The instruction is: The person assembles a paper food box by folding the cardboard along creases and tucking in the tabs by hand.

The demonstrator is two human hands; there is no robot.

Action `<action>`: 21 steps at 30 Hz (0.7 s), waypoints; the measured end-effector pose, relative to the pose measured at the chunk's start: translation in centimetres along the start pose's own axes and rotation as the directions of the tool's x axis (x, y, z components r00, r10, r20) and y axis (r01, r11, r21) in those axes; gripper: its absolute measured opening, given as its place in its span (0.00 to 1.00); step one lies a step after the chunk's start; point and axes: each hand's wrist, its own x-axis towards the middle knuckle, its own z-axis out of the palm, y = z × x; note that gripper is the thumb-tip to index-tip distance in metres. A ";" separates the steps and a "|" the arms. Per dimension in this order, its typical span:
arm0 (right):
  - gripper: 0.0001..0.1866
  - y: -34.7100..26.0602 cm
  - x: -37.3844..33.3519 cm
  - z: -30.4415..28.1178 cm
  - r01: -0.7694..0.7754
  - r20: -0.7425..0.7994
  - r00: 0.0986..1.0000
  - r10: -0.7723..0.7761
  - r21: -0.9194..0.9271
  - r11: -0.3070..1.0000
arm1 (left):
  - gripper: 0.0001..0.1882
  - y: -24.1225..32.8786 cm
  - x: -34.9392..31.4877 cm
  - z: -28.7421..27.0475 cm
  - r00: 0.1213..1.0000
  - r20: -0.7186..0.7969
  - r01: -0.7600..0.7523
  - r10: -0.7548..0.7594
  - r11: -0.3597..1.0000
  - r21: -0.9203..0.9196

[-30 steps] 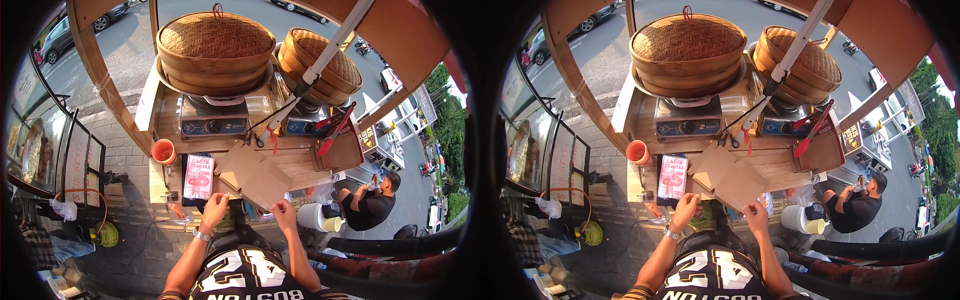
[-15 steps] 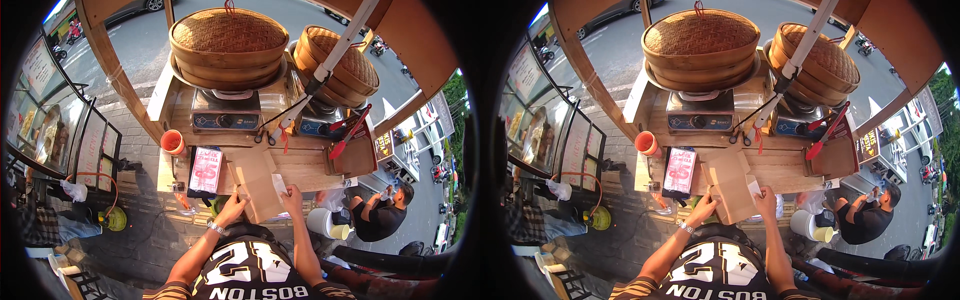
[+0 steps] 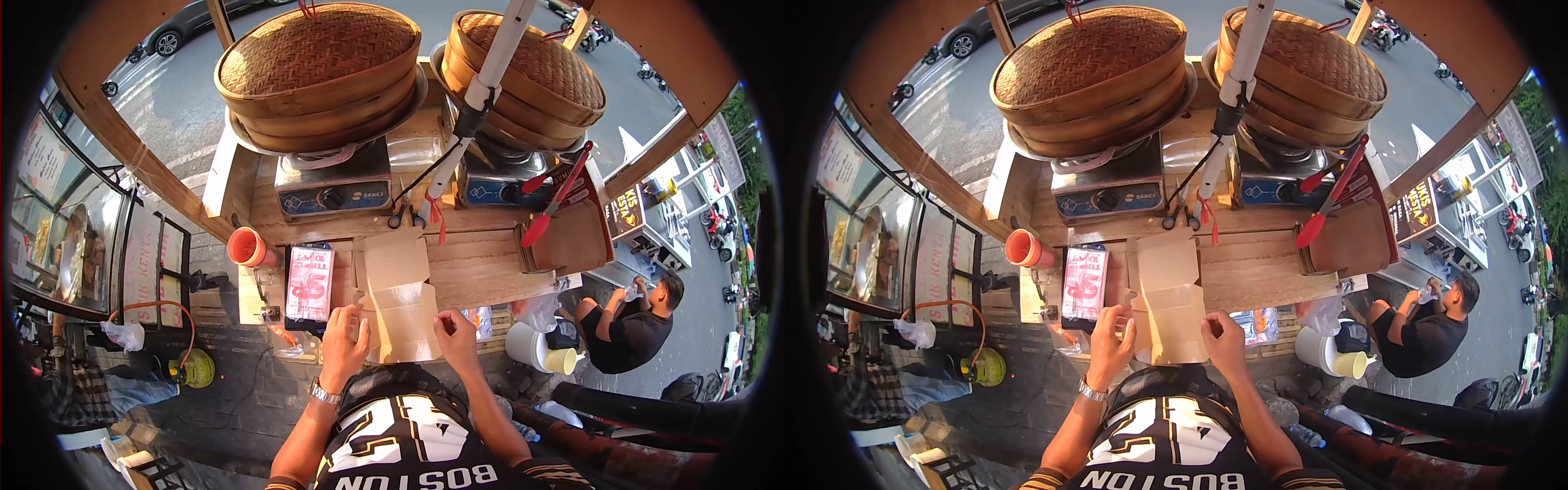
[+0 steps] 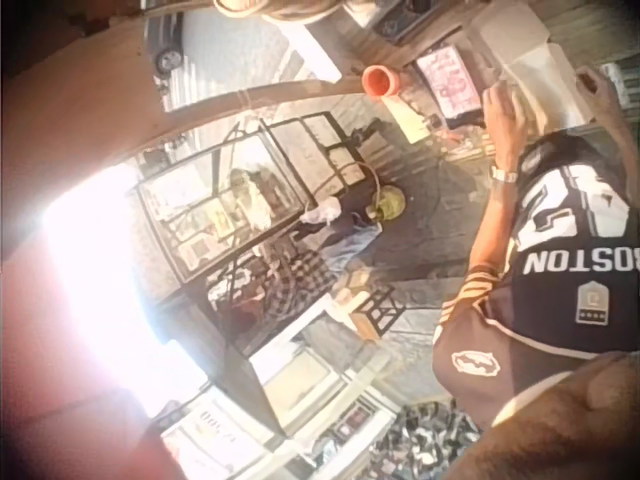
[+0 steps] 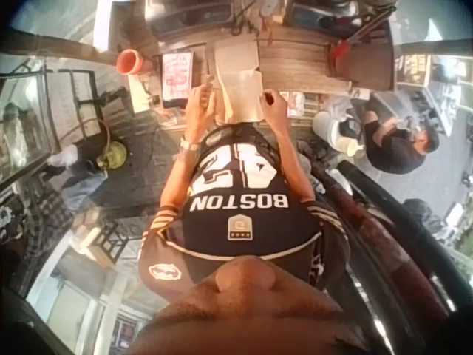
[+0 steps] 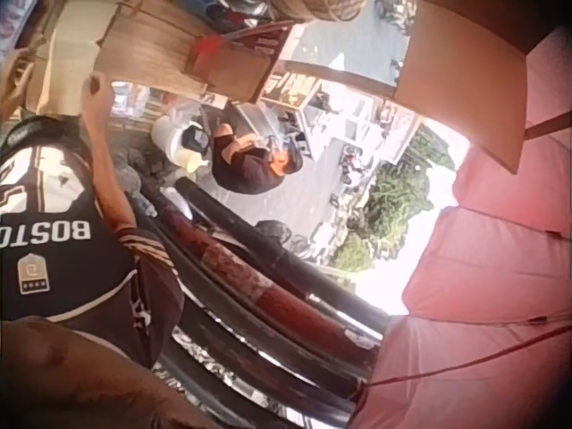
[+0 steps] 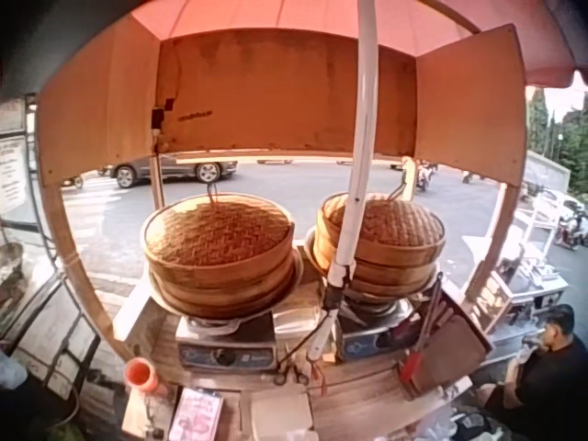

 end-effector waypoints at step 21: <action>0.08 -8.7 -0.8 -2.3 -0.108 0.239 0.971 0.007 0.416 0.903 | 0.09 6.2 0.7 0.9 0.975 0.221 0.166 -0.022 0.732 -0.661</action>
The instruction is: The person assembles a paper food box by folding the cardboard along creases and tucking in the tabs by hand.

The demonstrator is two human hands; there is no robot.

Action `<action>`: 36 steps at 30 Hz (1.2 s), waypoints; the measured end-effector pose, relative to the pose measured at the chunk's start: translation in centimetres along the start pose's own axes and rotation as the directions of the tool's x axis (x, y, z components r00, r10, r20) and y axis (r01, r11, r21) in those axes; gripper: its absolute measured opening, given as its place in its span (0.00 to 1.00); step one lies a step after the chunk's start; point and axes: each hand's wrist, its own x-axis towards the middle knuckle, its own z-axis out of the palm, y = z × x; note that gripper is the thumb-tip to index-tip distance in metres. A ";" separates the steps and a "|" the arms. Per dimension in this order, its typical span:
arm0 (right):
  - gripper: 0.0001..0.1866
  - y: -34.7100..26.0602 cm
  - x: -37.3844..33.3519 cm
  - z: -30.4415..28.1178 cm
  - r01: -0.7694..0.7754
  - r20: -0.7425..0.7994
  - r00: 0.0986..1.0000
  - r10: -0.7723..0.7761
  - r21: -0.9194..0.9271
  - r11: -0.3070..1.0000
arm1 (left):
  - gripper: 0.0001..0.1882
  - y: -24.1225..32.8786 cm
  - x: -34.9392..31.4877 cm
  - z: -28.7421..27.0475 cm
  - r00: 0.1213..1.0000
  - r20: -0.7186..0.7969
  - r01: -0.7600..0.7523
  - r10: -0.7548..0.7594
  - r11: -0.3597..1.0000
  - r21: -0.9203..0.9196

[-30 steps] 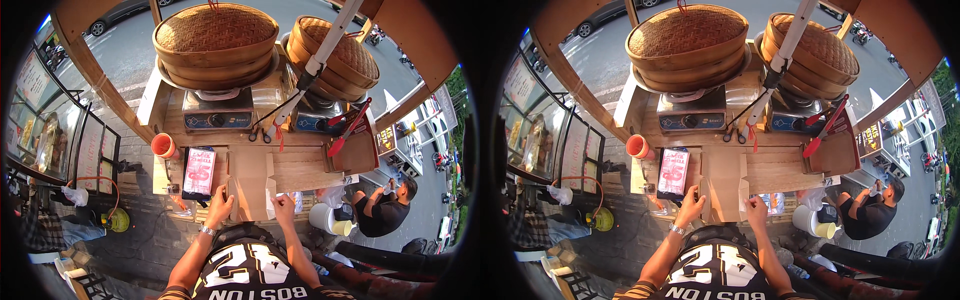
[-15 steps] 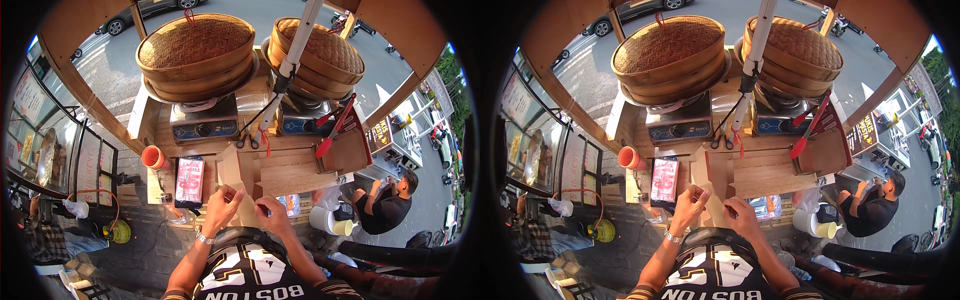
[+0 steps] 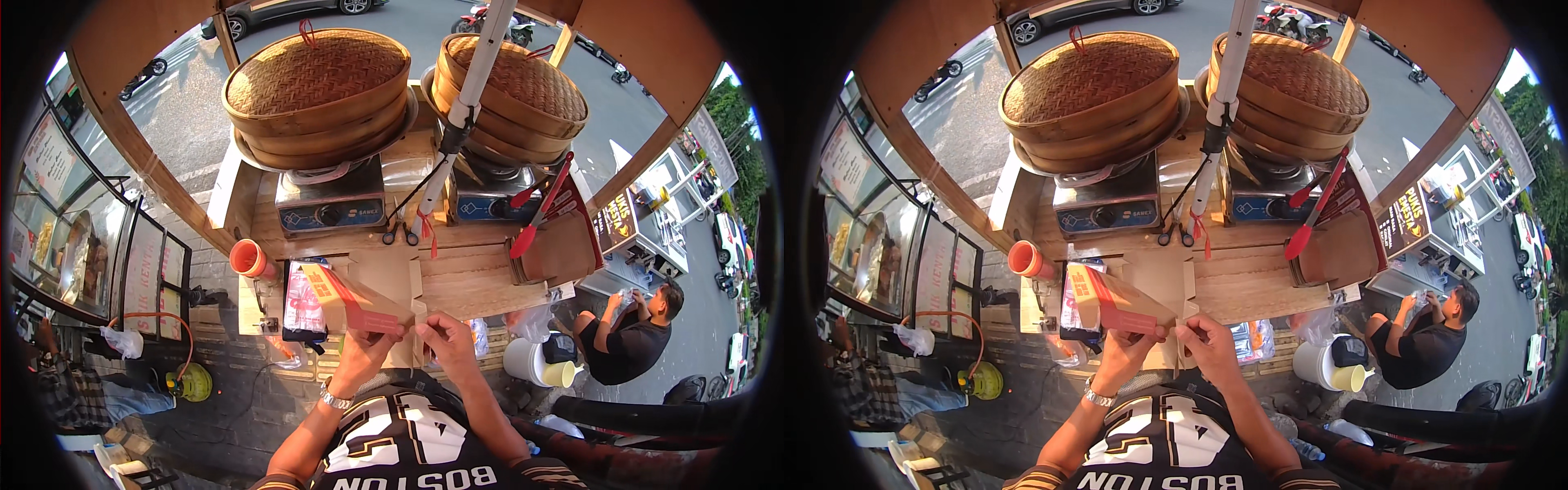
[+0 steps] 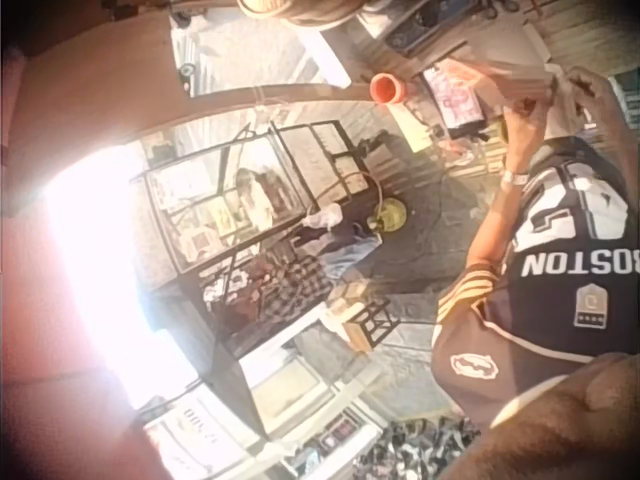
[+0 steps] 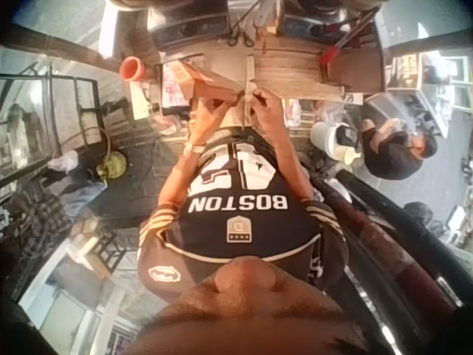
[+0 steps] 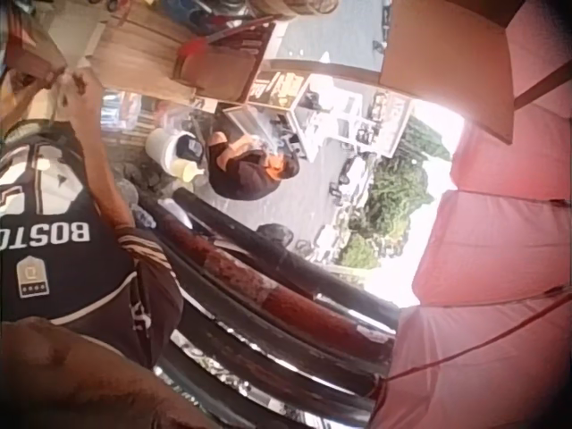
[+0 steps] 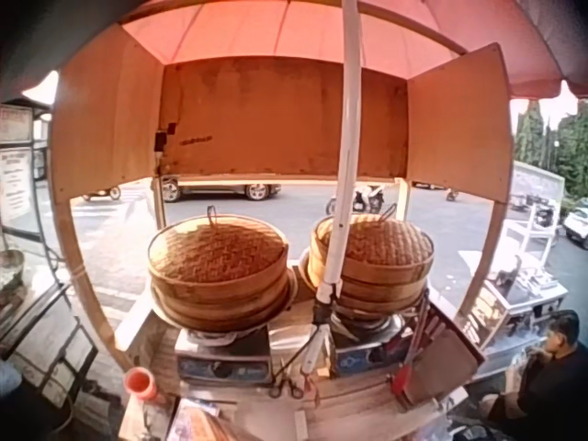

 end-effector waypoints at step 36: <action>0.07 0.0 0.0 2.3 0.493 -0.022 0.835 -0.549 -0.413 0.766 | 0.08 -2.1 -0.8 -1.4 0.752 0.309 -0.608 0.583 0.429 0.669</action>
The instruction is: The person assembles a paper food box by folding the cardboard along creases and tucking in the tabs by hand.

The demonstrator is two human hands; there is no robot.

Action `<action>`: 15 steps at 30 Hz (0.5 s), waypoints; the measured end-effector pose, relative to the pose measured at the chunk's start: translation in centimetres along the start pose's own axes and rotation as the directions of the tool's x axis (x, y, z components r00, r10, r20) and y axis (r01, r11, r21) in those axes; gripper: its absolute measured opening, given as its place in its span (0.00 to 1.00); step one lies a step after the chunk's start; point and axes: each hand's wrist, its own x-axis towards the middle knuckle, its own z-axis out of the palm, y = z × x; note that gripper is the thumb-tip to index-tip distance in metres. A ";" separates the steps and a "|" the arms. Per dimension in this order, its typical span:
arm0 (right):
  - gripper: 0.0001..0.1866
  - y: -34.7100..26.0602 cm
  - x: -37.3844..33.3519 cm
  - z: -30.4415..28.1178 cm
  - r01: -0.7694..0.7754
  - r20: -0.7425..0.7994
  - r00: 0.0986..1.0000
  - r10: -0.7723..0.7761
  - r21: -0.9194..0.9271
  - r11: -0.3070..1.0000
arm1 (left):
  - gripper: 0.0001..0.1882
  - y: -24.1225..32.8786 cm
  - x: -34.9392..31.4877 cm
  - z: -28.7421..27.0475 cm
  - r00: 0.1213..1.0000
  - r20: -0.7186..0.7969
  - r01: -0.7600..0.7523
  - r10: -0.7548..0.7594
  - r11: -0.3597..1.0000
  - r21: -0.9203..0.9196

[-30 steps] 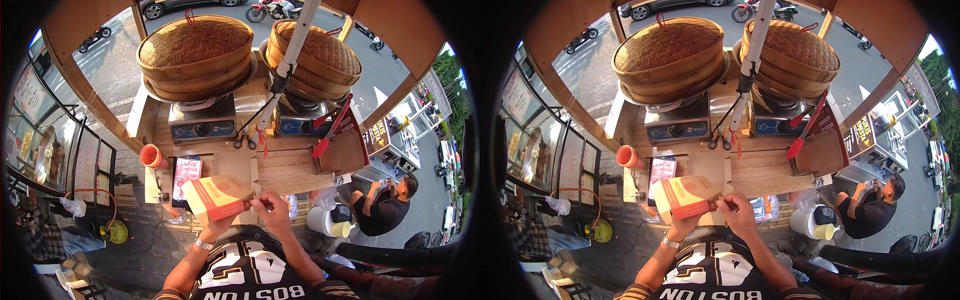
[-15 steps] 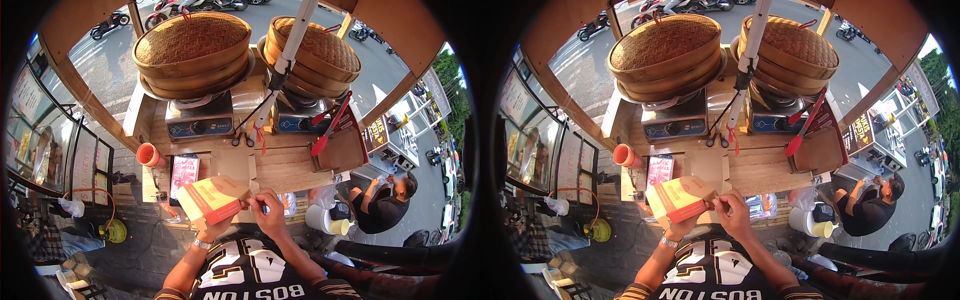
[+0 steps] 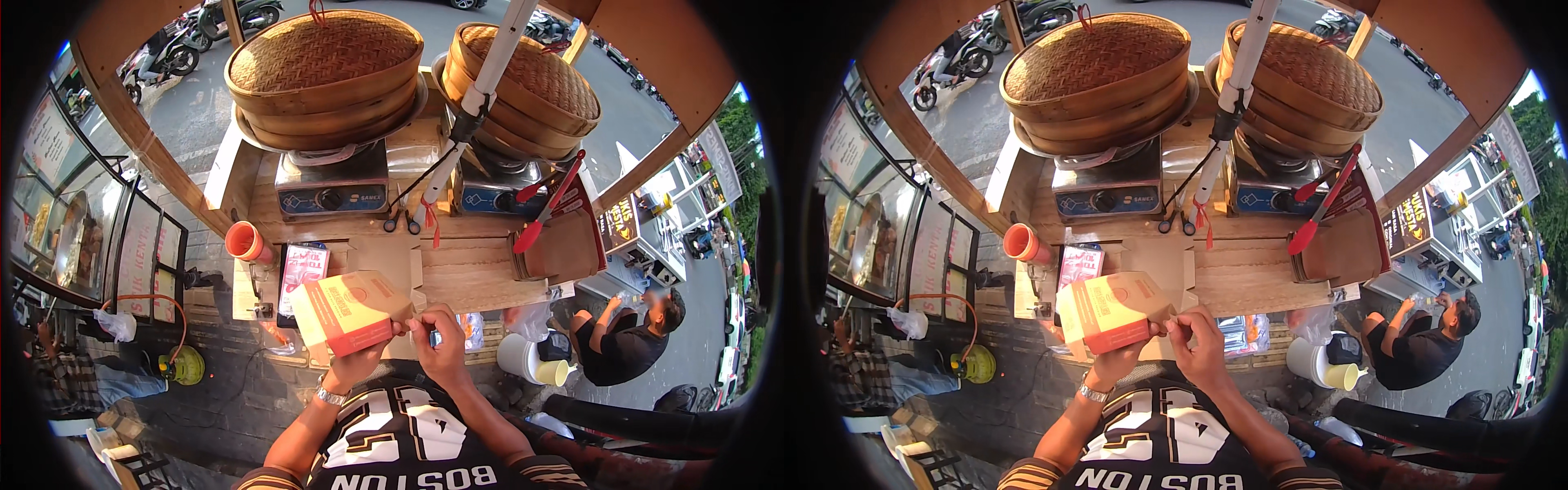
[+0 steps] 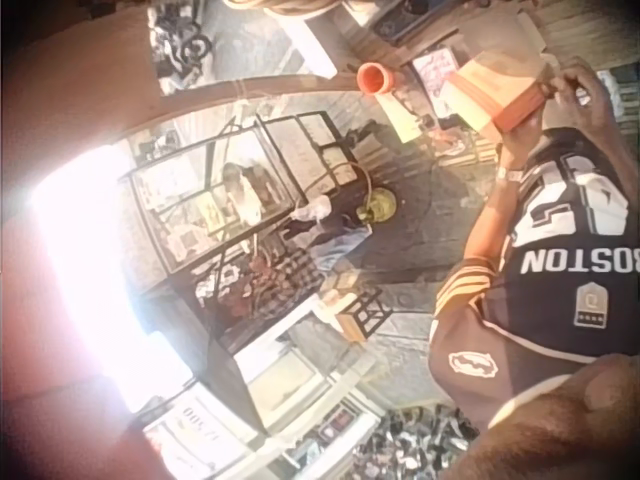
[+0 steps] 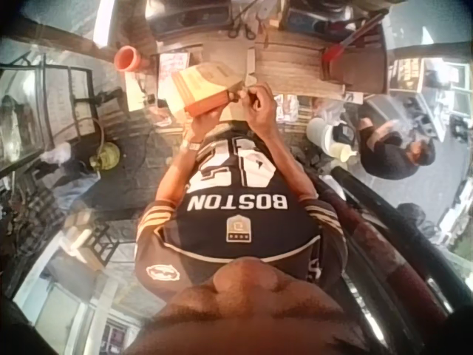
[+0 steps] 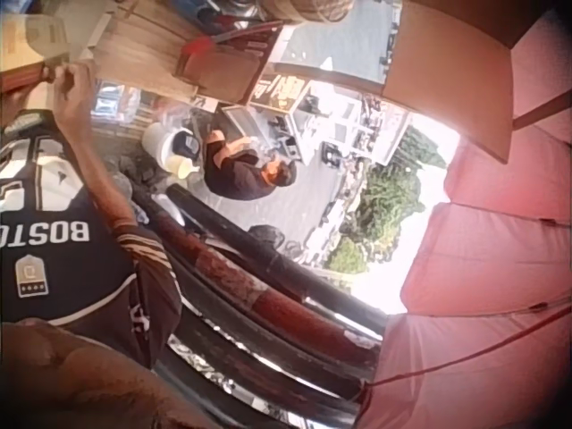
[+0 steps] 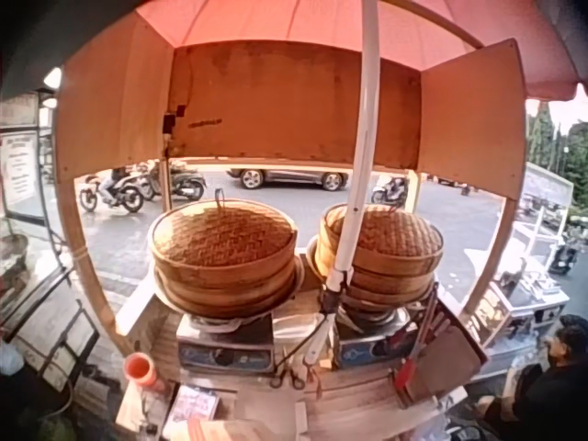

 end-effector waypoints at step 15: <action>0.08 1.8 -0.5 1.1 0.193 0.017 0.981 -0.195 -0.231 0.954 | 0.15 -1.1 -4.2 2.7 0.996 0.016 0.079 -0.083 0.980 0.182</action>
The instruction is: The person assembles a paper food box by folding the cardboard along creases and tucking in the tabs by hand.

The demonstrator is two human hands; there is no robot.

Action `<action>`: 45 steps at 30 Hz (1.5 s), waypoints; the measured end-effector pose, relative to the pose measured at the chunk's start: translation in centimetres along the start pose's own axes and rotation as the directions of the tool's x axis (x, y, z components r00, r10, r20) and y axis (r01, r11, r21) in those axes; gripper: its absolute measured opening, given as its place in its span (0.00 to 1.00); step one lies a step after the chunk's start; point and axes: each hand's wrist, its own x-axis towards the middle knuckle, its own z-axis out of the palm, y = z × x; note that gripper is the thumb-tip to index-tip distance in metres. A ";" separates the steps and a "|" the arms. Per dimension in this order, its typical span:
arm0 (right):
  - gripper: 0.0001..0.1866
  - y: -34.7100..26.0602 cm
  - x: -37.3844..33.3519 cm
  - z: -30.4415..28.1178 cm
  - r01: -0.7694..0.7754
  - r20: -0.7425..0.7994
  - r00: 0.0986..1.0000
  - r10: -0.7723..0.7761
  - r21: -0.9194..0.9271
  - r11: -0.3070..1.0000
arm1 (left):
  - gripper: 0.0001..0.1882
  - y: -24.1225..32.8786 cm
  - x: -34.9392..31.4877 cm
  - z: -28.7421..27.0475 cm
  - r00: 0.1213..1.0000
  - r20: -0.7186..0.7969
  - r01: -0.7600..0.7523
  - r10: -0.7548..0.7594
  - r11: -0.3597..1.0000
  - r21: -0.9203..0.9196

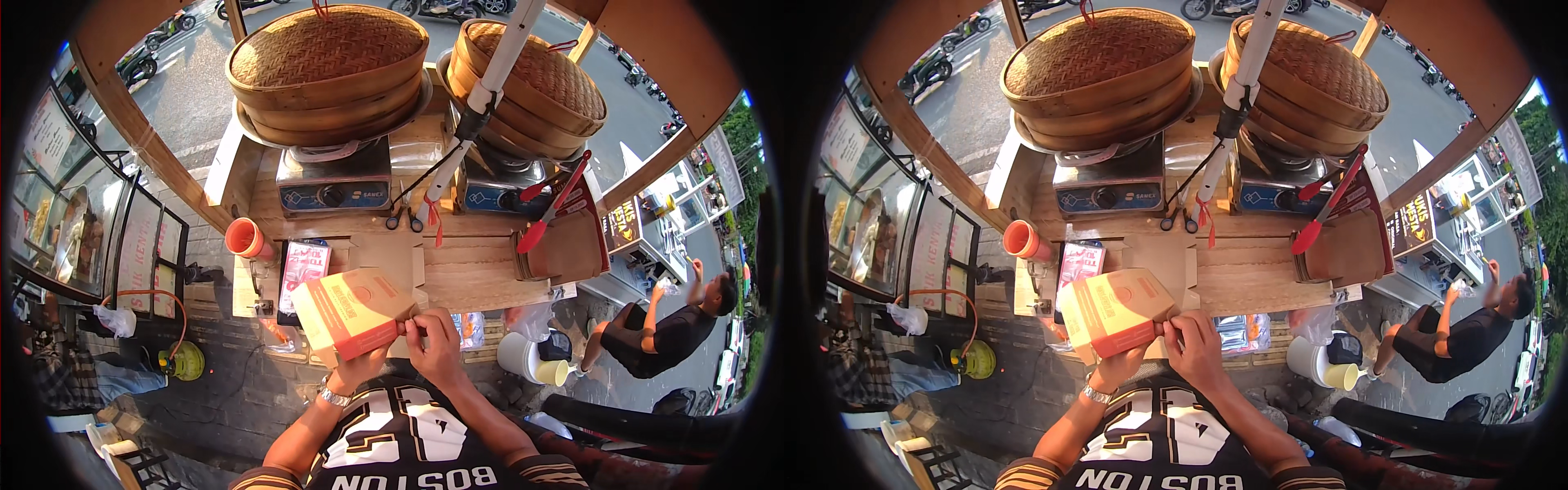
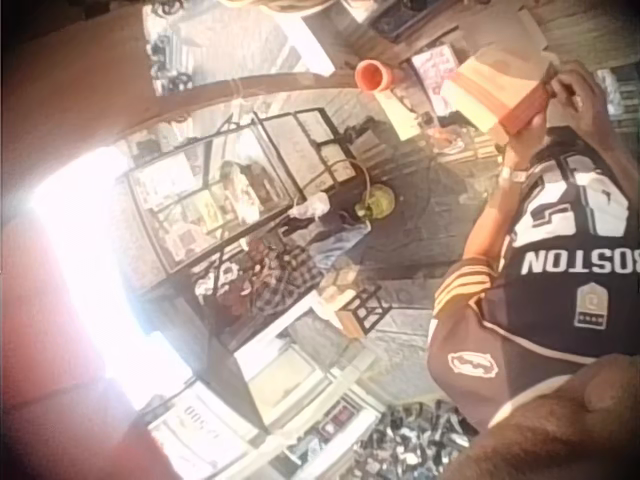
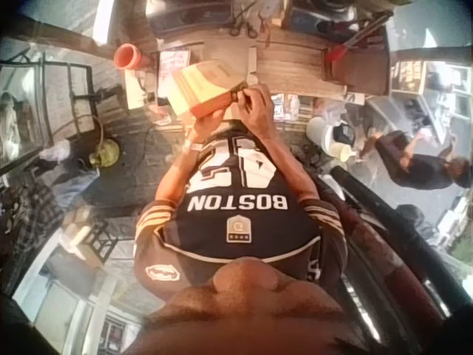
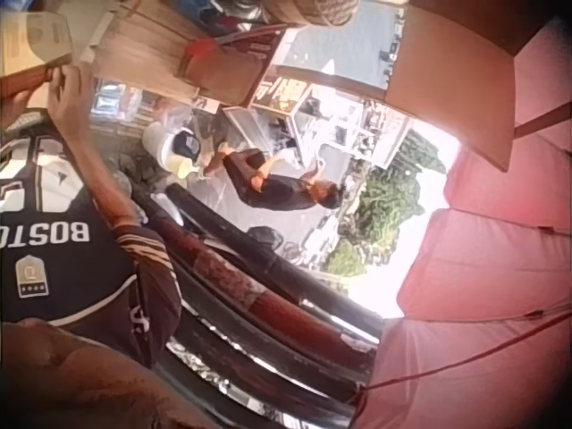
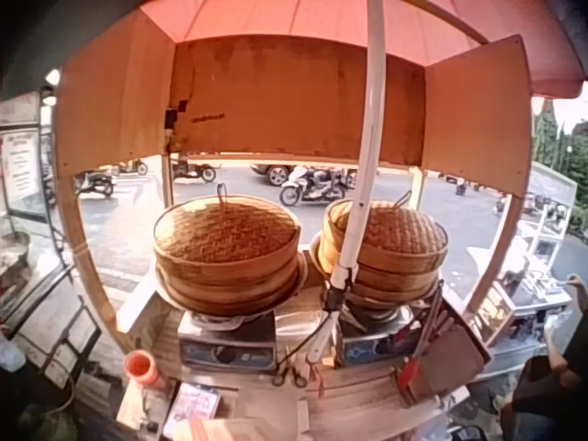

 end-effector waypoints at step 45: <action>0.08 8.6 -0.7 4.0 -0.547 0.173 0.825 0.538 0.007 0.837 | 0.21 3.0 3.5 -0.6 0.787 0.511 0.507 -0.346 0.835 -0.215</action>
